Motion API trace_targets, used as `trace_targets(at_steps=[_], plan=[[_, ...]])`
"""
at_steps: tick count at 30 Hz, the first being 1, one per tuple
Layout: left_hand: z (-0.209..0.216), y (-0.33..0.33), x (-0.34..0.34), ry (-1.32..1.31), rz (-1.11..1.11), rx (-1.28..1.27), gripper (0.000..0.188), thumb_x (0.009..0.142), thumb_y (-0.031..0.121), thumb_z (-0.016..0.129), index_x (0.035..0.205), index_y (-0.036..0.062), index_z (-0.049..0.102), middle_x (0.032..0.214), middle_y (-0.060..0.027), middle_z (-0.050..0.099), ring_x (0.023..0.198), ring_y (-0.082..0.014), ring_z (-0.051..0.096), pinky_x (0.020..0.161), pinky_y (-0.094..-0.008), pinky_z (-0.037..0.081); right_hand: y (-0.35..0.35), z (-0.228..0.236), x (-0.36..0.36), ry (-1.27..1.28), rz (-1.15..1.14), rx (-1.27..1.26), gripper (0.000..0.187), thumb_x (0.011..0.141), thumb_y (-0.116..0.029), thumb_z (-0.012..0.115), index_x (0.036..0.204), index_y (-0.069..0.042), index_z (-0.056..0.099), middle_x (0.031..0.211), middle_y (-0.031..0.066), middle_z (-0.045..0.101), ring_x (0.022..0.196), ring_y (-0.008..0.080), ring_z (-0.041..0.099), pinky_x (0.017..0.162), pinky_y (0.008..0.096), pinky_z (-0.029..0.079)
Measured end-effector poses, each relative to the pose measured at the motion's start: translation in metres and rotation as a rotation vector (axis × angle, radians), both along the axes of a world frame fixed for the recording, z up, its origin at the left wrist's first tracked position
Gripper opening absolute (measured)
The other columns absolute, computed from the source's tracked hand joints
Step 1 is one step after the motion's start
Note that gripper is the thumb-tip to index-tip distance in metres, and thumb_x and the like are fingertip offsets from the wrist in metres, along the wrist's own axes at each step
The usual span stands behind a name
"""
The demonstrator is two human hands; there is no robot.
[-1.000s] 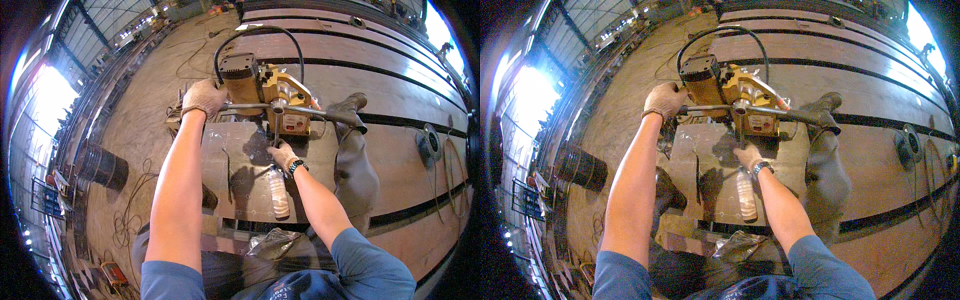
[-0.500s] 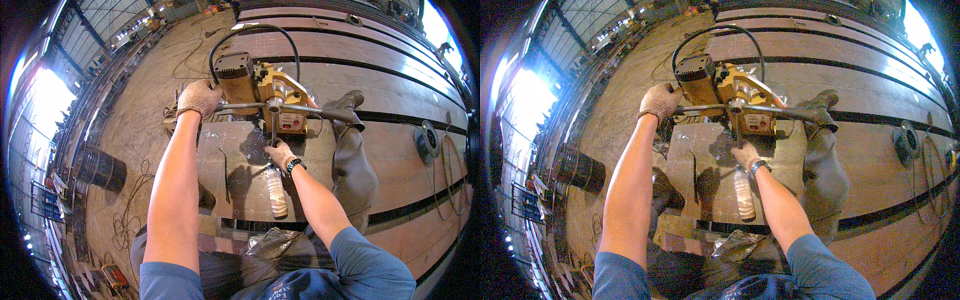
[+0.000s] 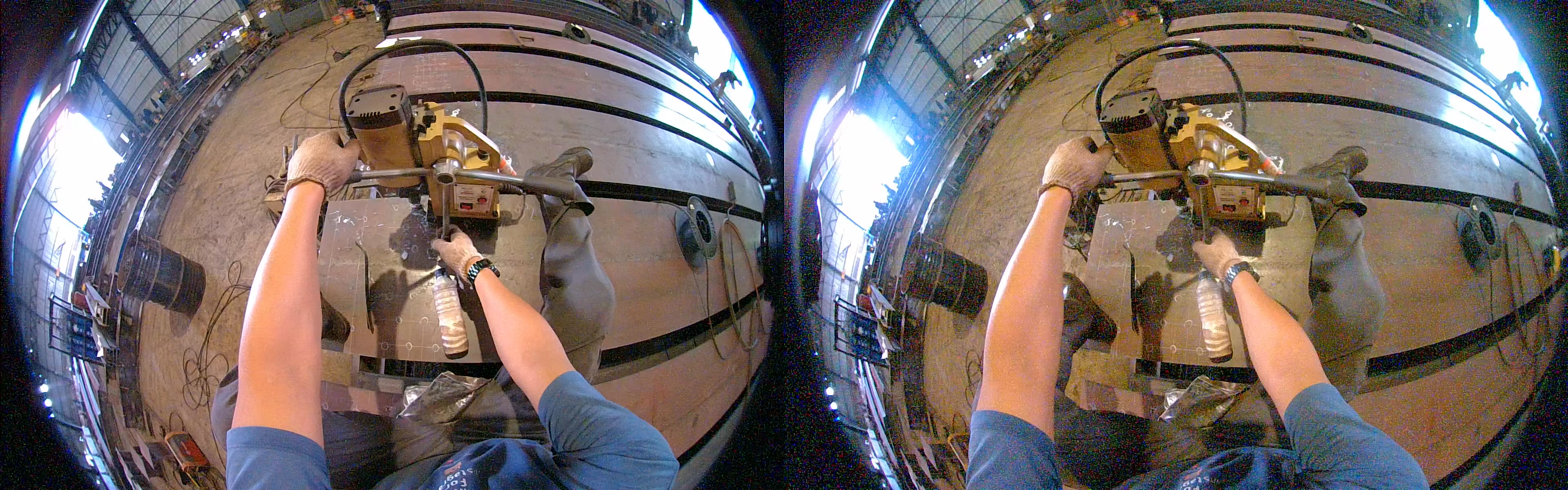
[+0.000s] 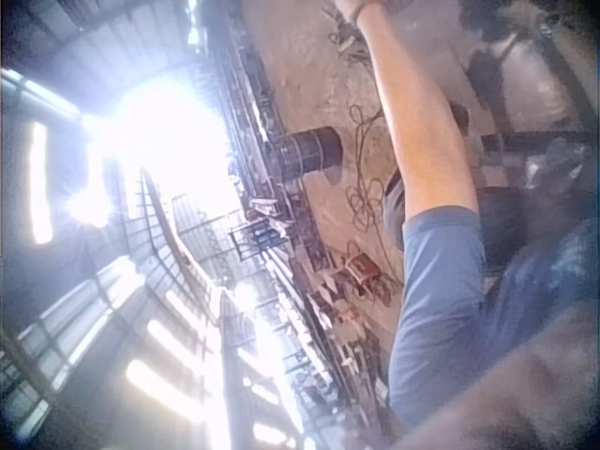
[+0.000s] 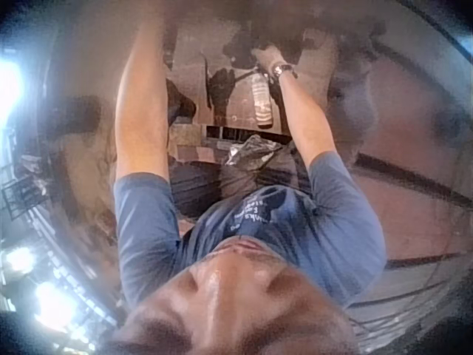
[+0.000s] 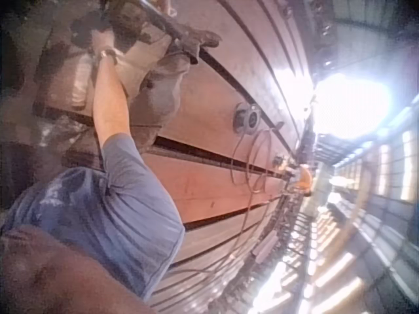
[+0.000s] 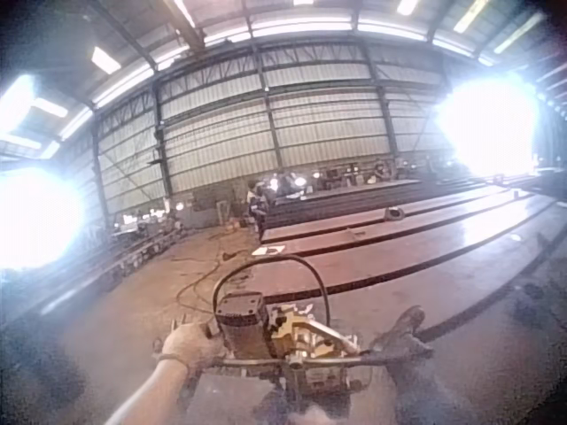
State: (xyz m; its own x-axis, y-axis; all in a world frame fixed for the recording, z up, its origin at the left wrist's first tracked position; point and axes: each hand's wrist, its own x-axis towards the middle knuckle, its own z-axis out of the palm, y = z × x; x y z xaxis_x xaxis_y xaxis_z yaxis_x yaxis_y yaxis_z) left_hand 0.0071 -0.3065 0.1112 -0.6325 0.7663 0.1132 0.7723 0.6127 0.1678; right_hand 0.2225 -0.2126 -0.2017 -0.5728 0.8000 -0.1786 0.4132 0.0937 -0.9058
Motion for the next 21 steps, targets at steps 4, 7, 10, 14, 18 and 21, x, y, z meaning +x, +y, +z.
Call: trace_targets(at_steps=[4, 7, 10, 14, 18, 21], plan=[[-0.006, 0.001, -0.005, 0.025, 0.0, 0.056, 0.062, 0.092, 0.058, 0.057, 0.109, 0.0013, 0.076, 0.11, -0.0302, 0.074, 0.109, -0.0465, 0.071, 0.097, -0.052, 0.056, -0.002, 0.01, 0.004, 0.008, 0.002, 0.038, 0.047, 0.086, -0.036, 0.069, 0.116, 0.001, 0.072, 0.112, 0.0301, 0.074, 0.109, 0.0465, 0.069, 0.099, 0.0479, 0.054], [-0.006, 0.007, -0.002, 0.008, -0.005, 0.056, 0.063, 0.092, 0.058, 0.057, 0.109, 0.0004, 0.076, 0.11, -0.0307, 0.074, 0.109, -0.0469, 0.071, 0.098, -0.0524, 0.055, 0.003, 0.011, 0.009, -0.009, -0.01, 0.025, 0.047, 0.086, -0.035, 0.07, 0.117, 0.001, 0.071, 0.112, 0.0297, 0.074, 0.109, 0.0466, 0.07, 0.099, 0.0478, 0.054], [-0.007, 0.004, -0.006, 0.002, -0.007, 0.043, 0.064, 0.092, 0.058, 0.057, 0.108, -0.0005, 0.076, 0.11, -0.0315, 0.074, 0.109, -0.0473, 0.071, 0.098, -0.0524, 0.055, -0.005, 0.019, 0.009, 0.031, -0.019, -0.031, 0.047, 0.086, -0.034, 0.07, 0.117, 0.001, 0.071, 0.113, 0.0295, 0.075, 0.109, 0.0463, 0.07, 0.099, 0.0481, 0.054], [-0.012, -0.004, -0.016, 0.027, 0.012, 0.038, 0.064, 0.092, 0.058, 0.057, 0.108, -0.001, 0.076, 0.11, -0.0318, 0.074, 0.109, -0.0474, 0.071, 0.098, -0.052, 0.055, -0.013, 0.028, 0.004, 0.004, 0.011, -0.051, 0.05, 0.086, -0.034, 0.07, 0.12, 0.002, 0.07, 0.114, 0.0291, 0.075, 0.109, 0.0458, 0.07, 0.1, 0.0489, 0.054], [-0.009, 0.01, -0.006, 0.012, -0.018, 0.041, 0.065, 0.093, 0.059, 0.057, 0.11, -0.0005, 0.076, 0.112, -0.0315, 0.074, 0.11, -0.0472, 0.071, 0.098, -0.0518, 0.055, 0.009, 0.008, 0.012, -0.044, 0.011, -0.017, 0.054, 0.086, -0.034, 0.069, 0.125, 0.003, 0.068, 0.119, 0.0305, 0.073, 0.113, 0.0466, 0.069, 0.101, 0.0485, 0.053], [-0.011, 0.003, -0.01, 0.009, 0.001, 0.027, 0.065, 0.093, 0.06, 0.057, 0.111, 0.0, 0.076, 0.112, -0.0313, 0.074, 0.11, -0.047, 0.071, 0.098, -0.0517, 0.055, 0.0, 0.013, 0.008, -0.036, 0.012, -0.02, 0.055, 0.086, -0.034, 0.069, 0.126, 0.004, 0.067, 0.122, 0.0318, 0.072, 0.116, 0.0472, 0.067, 0.103, 0.048, 0.052]])
